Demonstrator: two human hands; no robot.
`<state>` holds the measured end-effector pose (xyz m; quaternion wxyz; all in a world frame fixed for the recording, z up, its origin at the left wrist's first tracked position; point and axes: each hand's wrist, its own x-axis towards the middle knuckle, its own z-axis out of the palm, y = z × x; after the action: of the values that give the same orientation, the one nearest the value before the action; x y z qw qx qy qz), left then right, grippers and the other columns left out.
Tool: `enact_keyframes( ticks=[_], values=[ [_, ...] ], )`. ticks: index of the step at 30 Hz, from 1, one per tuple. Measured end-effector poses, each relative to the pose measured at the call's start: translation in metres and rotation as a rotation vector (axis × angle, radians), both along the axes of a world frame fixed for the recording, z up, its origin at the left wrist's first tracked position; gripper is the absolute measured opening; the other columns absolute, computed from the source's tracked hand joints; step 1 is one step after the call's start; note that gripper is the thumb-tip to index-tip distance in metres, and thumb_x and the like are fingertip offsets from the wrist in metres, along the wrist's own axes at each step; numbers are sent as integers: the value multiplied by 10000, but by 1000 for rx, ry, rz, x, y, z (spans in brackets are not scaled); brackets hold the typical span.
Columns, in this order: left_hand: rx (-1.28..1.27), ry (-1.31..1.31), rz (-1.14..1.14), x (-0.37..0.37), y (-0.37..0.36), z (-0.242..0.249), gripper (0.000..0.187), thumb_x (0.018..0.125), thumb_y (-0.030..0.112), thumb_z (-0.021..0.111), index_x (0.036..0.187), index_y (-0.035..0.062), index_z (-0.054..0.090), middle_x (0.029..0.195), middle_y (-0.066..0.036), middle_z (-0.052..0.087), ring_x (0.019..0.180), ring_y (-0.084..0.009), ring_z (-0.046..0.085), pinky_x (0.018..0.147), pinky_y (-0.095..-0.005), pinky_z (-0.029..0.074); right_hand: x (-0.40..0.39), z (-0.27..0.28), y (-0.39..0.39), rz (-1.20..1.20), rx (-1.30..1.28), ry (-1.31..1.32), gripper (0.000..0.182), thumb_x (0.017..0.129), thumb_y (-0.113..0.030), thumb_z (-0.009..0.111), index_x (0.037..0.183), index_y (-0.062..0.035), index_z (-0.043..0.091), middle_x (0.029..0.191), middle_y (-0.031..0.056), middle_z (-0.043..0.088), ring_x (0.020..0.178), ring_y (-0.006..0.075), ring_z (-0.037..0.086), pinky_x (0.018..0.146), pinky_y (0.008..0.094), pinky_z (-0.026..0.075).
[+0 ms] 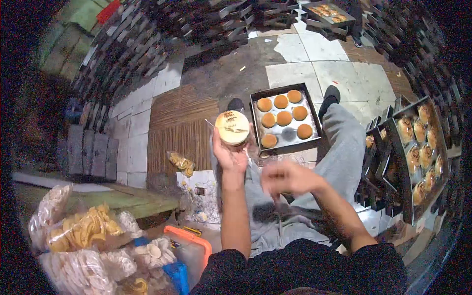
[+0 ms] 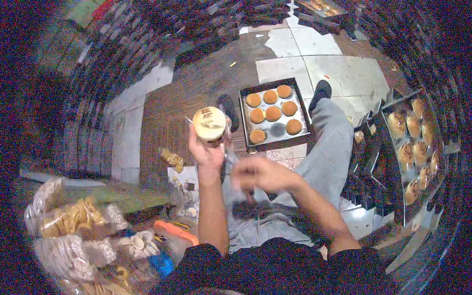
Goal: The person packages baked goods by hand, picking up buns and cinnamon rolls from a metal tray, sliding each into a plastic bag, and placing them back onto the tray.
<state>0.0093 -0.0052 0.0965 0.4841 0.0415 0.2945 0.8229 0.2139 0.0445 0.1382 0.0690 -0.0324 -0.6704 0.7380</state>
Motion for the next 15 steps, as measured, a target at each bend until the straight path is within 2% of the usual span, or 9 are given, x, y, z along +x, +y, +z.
enact_keyframes(
  ticks=[2,4,6,8,10,12,13,14,15],
  values=[
    [-25,131,124,13,-3,7,640,1026,556,417,1393,39,511,1229,-213,661,1063,-365,681,814,-464,618,-33,-8,-10,-239,-89,-173,164,980,-171,644,925,-18,625,805,27,640,692,149,639,624,352,517],
    [-125,183,208,14,6,-18,613,1016,551,458,1382,66,535,1243,-171,668,1067,-330,686,813,-496,614,-57,-16,-24,-524,428,-3,205,989,-192,632,945,8,616,807,39,661,696,165,645,631,366,517],
    [-55,-43,160,-2,-5,-16,586,1012,540,480,1368,82,558,1263,-173,659,1096,-358,677,810,-519,615,-56,-18,-31,-511,502,54,221,972,-203,664,986,14,623,845,68,692,741,181,648,666,366,513],
    [62,17,37,-32,-18,-3,569,1009,534,491,1351,87,575,1275,-179,651,1120,-389,664,812,-534,616,-39,9,-19,529,67,131,238,952,-217,687,1061,-11,643,887,103,706,860,206,686,787,423,543],
    [96,-118,34,-45,-29,0,586,1012,543,478,1368,84,556,1279,-186,647,1133,-414,656,806,-524,618,-46,5,-14,591,4,42,198,924,-158,711,1048,-7,677,907,100,703,918,209,684,829,390,535],
    [73,29,-50,-41,-45,0,616,1017,560,460,1390,74,527,1284,-179,640,1130,-382,654,803,-483,618,-60,8,-20,-606,239,-49,122,905,-81,715,971,20,697,907,87,697,917,192,677,788,350,543],
    [-87,-70,26,-22,-50,7,631,1033,580,418,1410,81,506,1297,-167,628,1130,-316,646,827,-435,608,-66,0,-17,-599,236,-55,122,905,-81,715,971,20,697,907,87,697,917,192,677,788,350,543],
    [-158,152,-16,-2,-60,20,639,1039,601,392,1416,98,502,1294,-142,627,1124,-255,637,848,-386,590,-76,-14,-8,-590,371,68,111,901,-48,709,981,29,707,943,97,693,881,184,671,768,331,536],
    [-216,124,-148,1,-79,16,616,1050,587,369,1419,116,509,1323,-130,618,1115,-269,651,869,-409,562,-83,-23,-2,-575,504,192,108,897,-15,704,990,38,717,979,107,690,845,176,666,749,313,530]
  ],
)
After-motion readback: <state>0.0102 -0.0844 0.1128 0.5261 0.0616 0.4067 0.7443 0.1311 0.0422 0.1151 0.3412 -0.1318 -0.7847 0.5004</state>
